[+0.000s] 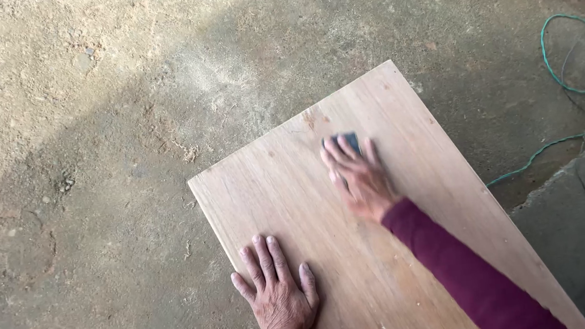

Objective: The person is manually sanding a wooden cabinet using a piece of sandpaper.

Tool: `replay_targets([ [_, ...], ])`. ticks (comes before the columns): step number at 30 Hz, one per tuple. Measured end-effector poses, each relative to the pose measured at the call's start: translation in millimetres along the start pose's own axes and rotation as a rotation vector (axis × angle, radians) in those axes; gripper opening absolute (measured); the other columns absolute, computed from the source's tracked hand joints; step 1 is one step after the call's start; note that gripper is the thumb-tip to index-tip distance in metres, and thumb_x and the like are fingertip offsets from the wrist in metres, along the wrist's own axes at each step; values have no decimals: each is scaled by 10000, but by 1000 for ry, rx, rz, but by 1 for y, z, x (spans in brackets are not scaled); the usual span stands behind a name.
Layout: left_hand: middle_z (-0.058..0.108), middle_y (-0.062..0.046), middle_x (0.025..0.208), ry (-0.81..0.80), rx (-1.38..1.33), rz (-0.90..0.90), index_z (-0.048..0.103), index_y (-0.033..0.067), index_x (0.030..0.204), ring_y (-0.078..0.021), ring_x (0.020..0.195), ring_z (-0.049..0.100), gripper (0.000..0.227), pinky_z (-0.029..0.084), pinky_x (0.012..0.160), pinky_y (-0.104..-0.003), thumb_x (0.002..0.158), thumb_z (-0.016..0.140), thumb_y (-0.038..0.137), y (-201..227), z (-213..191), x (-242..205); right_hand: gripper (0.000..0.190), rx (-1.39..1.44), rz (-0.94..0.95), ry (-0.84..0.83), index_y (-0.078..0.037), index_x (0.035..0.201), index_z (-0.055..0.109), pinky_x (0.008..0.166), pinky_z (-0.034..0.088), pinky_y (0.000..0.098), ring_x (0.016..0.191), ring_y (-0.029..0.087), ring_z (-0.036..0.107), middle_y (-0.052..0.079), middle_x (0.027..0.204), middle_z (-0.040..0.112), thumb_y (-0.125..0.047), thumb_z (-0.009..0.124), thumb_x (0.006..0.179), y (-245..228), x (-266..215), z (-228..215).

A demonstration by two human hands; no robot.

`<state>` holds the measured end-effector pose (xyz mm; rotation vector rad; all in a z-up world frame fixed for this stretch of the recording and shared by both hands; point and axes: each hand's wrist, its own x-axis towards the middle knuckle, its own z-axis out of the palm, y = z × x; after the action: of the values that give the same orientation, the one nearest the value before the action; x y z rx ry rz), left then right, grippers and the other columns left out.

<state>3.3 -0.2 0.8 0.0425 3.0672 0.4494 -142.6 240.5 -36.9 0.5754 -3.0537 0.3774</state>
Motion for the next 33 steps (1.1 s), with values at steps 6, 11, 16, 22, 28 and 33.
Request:
replay_targets([
  [6,214,-175,1646,10,8,1,287,10,1540,-422,1534,88,797,20,1153,-708,920,451,483,-3,9,-4,546,-57,60,-53,-176,1537,447,1166,140,746,1513,234,337,18,1658,355,-287,416,1003,-3,26,1],
  [11,194,-199,1658,-14,1,17,270,-4,1559,-421,1543,69,808,6,1157,-702,937,438,484,-4,4,1,534,-39,114,9,-125,1549,430,1187,148,724,1523,262,323,50,1666,347,-305,437,1046,-14,53,12],
  [16,170,-185,1677,-60,-4,14,260,10,1571,-413,1550,49,807,-9,1163,-698,950,418,501,-8,8,-5,574,-8,63,0,-113,1565,415,1182,118,731,1535,276,297,73,1671,338,-263,457,1012,-51,-100,-6],
  [22,140,-186,1704,-62,-36,29,252,6,1590,-420,1568,35,803,-30,1181,-702,975,402,500,-6,3,-9,637,75,166,-153,-107,1563,377,1168,87,700,1523,286,274,65,1651,336,-312,481,969,-137,-350,-36],
  [28,136,-179,1709,-64,-28,49,233,5,1609,-417,1569,21,792,-39,1181,-684,1026,340,530,-9,10,-39,493,191,337,77,-212,1429,509,1191,163,463,1394,87,446,-55,1481,516,-298,465,945,-184,-582,54],
  [33,314,-304,1647,-223,-1009,6,353,-44,1557,-378,1567,272,796,231,1255,-530,983,586,455,41,-26,-200,363,1576,1115,778,24,1173,702,1006,517,446,1082,249,732,147,1158,780,-275,557,1025,-189,-570,13],
])
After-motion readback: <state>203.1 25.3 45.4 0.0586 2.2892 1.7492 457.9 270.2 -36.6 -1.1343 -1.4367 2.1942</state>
